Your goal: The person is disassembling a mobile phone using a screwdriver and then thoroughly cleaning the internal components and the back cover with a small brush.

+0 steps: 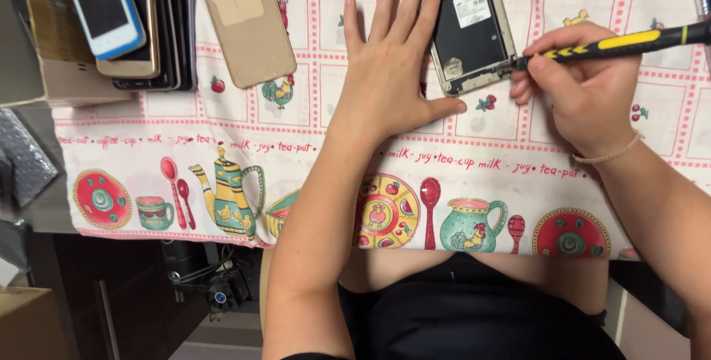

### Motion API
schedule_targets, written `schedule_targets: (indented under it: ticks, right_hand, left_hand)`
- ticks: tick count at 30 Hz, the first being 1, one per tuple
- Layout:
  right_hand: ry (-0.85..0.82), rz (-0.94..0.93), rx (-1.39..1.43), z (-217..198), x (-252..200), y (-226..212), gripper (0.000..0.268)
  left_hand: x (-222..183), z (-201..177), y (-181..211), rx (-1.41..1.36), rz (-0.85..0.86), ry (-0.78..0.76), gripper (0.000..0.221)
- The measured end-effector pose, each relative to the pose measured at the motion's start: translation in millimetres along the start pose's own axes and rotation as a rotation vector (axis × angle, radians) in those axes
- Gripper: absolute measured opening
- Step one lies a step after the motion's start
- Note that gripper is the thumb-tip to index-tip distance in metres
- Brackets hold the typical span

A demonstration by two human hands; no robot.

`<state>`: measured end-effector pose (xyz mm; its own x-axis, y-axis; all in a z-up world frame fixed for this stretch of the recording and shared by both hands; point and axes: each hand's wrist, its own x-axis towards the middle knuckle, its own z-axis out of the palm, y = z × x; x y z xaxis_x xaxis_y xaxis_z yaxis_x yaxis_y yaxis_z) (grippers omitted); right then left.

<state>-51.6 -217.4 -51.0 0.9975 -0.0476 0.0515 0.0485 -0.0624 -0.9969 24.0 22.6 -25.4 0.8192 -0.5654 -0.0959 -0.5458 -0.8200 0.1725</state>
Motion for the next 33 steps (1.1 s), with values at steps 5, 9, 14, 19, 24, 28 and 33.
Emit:
schedule_targets:
  ticks: [5,9,14,19,24,28,33]
  right_hand:
    - [0.019,0.034,-0.029,0.5,-3.3,3.1,0.003]
    - [0.000,0.071,-0.064,-1.4,-2.1,3.3,0.002]
    - [-0.007,0.080,-0.067,0.3,-3.1,2.3,0.002]
    - [-0.006,0.089,-0.077,-0.5,-3.8,4.0,0.003]
    - [0.000,0.101,-0.065,-1.8,-3.7,2.5,0.003]
    - [0.015,0.124,-0.072,-1.4,-4.6,1.0,0.002]
    - [0.007,0.075,-0.113,-3.1,-6.5,7.0,0.005]
  left_hand:
    - [-0.3,0.7,-2.0,0.002,0.004,-0.014,0.140]
    - [0.1,3.8,-2.1,-0.008,0.010,-0.014,0.138]
    - [1.6,5.1,-2.8,-0.035,0.011,-0.017,0.137]
    - [2.1,7.4,-3.1,-0.045,0.005,-0.022,0.134]
    - [2.1,7.4,-3.3,-0.045,0.012,-0.012,0.133]
    - [1.5,7.4,-3.5,-0.056,0.016,-0.006,0.135]
    - [2.1,8.9,-5.3,-0.112,0.050,0.078,0.125]
